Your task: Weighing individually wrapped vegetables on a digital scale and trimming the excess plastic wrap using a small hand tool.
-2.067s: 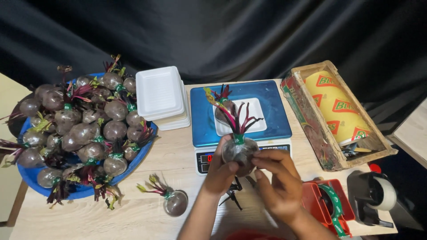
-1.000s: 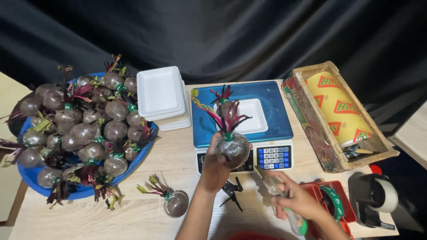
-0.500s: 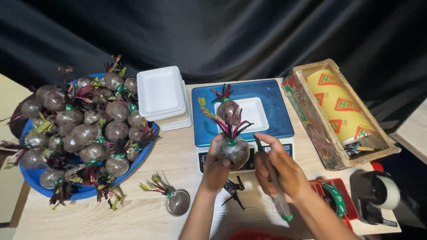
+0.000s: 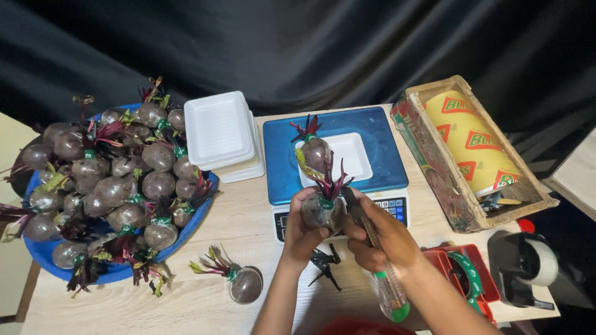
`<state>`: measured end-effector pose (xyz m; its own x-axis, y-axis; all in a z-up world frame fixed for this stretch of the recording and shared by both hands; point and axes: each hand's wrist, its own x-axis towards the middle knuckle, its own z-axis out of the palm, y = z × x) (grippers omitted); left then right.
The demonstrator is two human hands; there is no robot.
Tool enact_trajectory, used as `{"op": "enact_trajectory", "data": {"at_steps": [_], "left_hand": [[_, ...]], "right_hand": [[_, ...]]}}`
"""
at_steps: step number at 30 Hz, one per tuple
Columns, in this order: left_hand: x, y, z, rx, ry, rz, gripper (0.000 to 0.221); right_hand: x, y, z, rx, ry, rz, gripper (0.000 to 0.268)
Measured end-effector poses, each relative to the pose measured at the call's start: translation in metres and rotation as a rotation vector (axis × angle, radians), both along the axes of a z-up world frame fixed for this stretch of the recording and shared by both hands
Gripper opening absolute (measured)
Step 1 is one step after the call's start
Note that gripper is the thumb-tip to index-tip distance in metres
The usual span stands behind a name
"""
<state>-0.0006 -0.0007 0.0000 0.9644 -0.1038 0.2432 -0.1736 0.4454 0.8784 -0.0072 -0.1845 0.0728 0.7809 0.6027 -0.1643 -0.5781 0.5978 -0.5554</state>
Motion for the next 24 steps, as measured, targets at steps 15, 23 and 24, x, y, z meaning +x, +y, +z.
{"op": "enact_trajectory", "data": {"at_steps": [15, 23, 24], "left_hand": [[-0.004, 0.0, -0.023, -0.002, 0.096, 0.109, 0.089], [-0.012, 0.017, -0.049, -0.098, 0.173, 0.232, 0.085], [-0.014, 0.021, -0.046, -0.146, 0.181, 0.222, 0.084]], "right_hand": [[-0.006, 0.016, -0.044, -0.509, -0.346, -0.402, 0.04], [-0.026, 0.006, -0.066, -0.981, -0.798, -0.563, 0.039], [-0.034, 0.003, -0.074, -0.991, -0.686, -0.417, 0.043]]}}
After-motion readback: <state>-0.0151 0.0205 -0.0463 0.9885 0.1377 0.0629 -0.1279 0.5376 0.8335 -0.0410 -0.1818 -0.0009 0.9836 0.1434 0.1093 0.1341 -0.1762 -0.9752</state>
